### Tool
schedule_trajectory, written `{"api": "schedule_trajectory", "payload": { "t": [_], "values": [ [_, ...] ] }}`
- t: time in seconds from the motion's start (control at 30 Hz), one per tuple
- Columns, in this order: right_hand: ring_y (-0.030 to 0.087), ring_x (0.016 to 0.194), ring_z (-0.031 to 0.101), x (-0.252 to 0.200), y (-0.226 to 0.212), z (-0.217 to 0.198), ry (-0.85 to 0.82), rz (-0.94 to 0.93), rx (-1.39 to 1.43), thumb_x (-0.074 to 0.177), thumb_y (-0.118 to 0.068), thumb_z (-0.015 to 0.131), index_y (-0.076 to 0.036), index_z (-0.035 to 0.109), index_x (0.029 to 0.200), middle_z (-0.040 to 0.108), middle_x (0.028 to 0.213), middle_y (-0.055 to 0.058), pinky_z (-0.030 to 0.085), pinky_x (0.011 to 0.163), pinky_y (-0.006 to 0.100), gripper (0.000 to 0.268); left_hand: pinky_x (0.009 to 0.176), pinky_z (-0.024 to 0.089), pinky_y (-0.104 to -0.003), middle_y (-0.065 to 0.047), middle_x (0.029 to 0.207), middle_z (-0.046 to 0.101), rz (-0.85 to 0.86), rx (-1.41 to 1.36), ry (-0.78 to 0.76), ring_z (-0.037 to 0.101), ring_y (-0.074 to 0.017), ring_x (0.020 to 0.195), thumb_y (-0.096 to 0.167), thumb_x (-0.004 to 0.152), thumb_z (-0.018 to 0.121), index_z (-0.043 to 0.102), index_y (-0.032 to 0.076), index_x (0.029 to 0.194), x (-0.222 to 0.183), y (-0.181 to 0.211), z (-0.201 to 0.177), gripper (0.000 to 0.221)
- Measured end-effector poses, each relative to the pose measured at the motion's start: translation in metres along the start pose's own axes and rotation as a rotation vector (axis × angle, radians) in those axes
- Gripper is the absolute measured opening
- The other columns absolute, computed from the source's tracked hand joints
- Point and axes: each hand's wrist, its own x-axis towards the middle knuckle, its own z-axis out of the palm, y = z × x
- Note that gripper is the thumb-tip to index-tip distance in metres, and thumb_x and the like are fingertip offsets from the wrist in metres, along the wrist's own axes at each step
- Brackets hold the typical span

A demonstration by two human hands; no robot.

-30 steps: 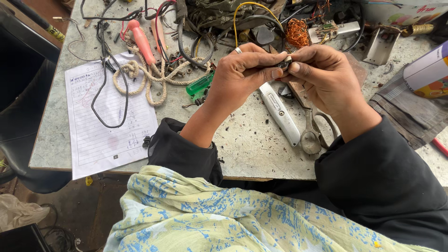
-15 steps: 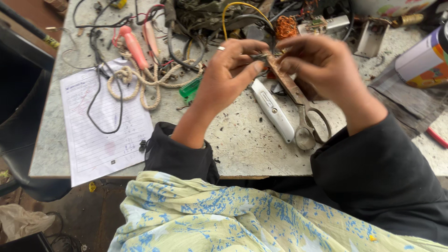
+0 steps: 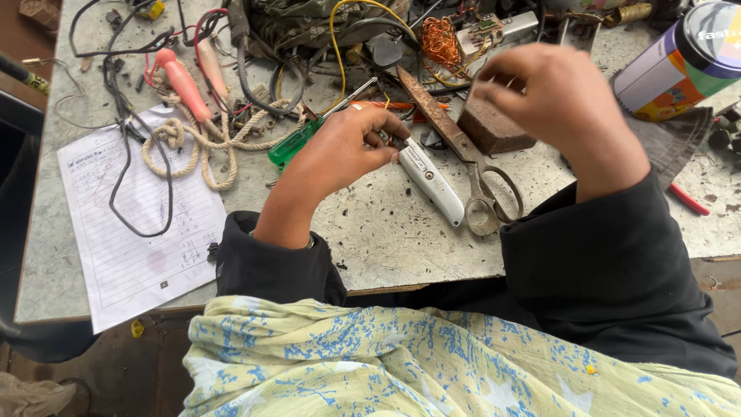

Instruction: The person uses pliers to strip insulation from wires and connects them to a small electronic component at a workbench, while also handling a metal motor part.

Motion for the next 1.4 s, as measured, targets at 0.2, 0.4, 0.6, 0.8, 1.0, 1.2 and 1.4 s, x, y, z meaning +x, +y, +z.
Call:
{"api": "schedule_trajectory", "payload": {
  "t": [0.2,0.4,0.6,0.8,1.0,1.2,1.4],
  "values": [
    [0.034,0.084,0.069,-0.005,-0.019,0.01,0.07,-0.078,-0.036,0.094,-0.034,0.077,-0.008,0.077,0.107,0.074,0.092,0.012,0.054,0.071,0.045,0.028,0.084,0.06,-0.032,-0.008,0.116,0.068,0.269,-0.024,0.335,0.072,-0.0191,0.101,0.003,0.091,0.077,0.074,0.004,0.118,0.0,-0.007,-0.002,0.027],
    [0.026,0.077,0.07,-0.003,-0.043,0.026,-0.068,-0.075,0.129,0.095,-0.035,0.071,-0.012,0.074,0.109,0.073,0.09,0.006,0.055,0.064,0.041,0.027,0.085,0.062,-0.027,-0.002,0.112,0.057,0.226,-0.764,0.311,0.071,-0.0122,0.102,-0.001,0.093,0.065,0.061,0.006,0.119,0.002,-0.003,-0.003,0.028],
    [0.029,0.082,0.07,-0.007,-0.047,0.023,-0.118,-0.082,0.051,0.094,-0.035,0.071,-0.011,0.073,0.108,0.073,0.091,0.007,0.053,0.068,0.043,0.028,0.074,0.058,-0.03,-0.005,0.108,0.065,0.125,-0.261,0.108,0.068,-0.0149,0.088,-0.001,0.091,0.063,0.069,0.004,0.116,0.002,-0.005,0.004,0.026],
    [0.039,0.141,0.046,-0.01,-0.038,0.047,0.083,-0.124,-0.415,0.093,-0.015,0.062,-0.012,0.066,0.125,0.051,0.148,0.019,0.043,0.109,0.057,0.032,0.082,0.058,-0.033,-0.005,0.101,0.078,0.04,0.165,-0.515,0.074,-0.0192,0.088,0.005,0.081,0.07,0.078,0.014,0.116,-0.002,0.005,0.034,0.036],
    [0.051,0.144,0.02,-0.004,-0.024,0.05,-0.216,0.21,-0.181,0.094,-0.021,0.058,-0.016,0.04,0.151,0.024,0.158,0.025,0.02,0.103,0.079,0.06,0.083,0.059,-0.035,-0.007,0.101,0.08,-0.013,-0.113,-0.441,0.074,-0.021,0.092,0.006,0.085,0.071,0.076,0.01,0.116,0.002,0.007,0.044,0.031],
    [0.052,0.144,0.028,0.001,-0.013,0.054,-0.183,0.149,-0.178,0.092,-0.013,0.061,-0.023,0.052,0.149,0.033,0.158,0.022,0.022,0.103,0.081,0.058,0.09,0.054,-0.034,-0.009,0.112,0.075,0.097,-0.06,-0.273,0.071,-0.0227,0.101,0.005,0.083,0.072,0.074,0.012,0.121,0.006,-0.002,0.063,0.038],
    [0.039,0.149,0.037,0.012,0.013,0.066,-0.053,0.17,-0.188,0.093,-0.017,0.067,-0.023,0.057,0.148,0.044,0.156,0.015,0.026,0.114,0.073,0.056,0.094,0.054,-0.035,-0.011,0.112,0.074,0.127,-0.068,-0.085,0.071,-0.026,0.105,0.005,0.088,0.07,0.072,0.011,0.124,0.018,-0.003,0.079,0.036]
  ]
}}
